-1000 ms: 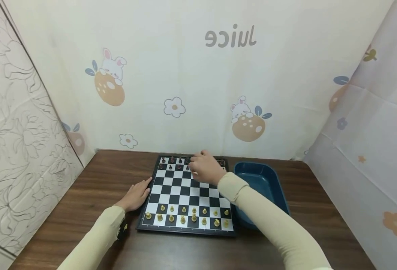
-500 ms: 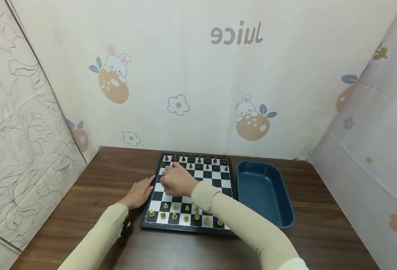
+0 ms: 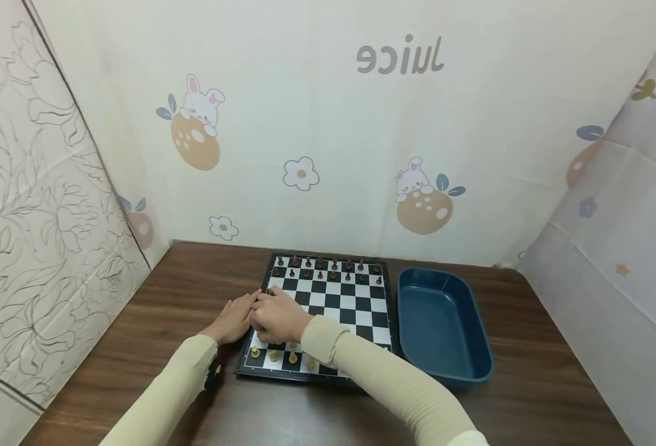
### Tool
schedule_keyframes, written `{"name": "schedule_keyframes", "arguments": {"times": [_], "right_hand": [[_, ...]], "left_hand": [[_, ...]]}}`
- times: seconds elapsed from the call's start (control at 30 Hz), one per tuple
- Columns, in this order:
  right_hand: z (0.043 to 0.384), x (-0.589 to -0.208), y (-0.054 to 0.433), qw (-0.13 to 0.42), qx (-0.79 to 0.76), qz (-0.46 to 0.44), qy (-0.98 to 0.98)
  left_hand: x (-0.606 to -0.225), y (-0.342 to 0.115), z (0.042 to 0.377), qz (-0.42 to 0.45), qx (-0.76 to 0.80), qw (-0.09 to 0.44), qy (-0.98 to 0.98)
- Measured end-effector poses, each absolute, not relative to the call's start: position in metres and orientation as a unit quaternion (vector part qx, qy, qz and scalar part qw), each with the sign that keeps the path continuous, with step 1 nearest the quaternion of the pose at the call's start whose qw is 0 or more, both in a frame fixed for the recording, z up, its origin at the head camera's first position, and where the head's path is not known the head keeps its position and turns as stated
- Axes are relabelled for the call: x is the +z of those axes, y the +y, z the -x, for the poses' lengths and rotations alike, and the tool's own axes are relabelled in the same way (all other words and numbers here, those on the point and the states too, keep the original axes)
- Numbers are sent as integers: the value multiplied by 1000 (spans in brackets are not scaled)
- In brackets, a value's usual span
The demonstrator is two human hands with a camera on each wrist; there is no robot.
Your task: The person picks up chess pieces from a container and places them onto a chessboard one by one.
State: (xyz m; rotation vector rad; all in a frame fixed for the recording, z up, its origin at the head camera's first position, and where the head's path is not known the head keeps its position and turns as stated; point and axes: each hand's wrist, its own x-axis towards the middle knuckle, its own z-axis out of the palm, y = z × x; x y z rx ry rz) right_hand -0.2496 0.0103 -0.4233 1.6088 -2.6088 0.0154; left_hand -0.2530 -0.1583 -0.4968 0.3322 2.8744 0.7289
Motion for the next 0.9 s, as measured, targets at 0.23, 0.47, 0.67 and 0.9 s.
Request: {"name": "schedule_keyframes", "arguments": {"times": [0.23, 0.47, 0.67, 0.9], "right_hand": [[248, -432, 12, 31, -5, -524, -851], [248, -428, 17, 25, -20, -520, -854], [255, -401, 31, 60, -29, -510, -858], [262, -361, 66, 97, -22, -474, -875]], "left_hand": [[-496, -155, 252, -114, 246, 80, 959], [-496, -154, 252, -110, 244, 83, 960], [-496, -158, 253, -113, 243, 76, 960], [-492, -166, 257, -106, 227, 79, 965]]}}
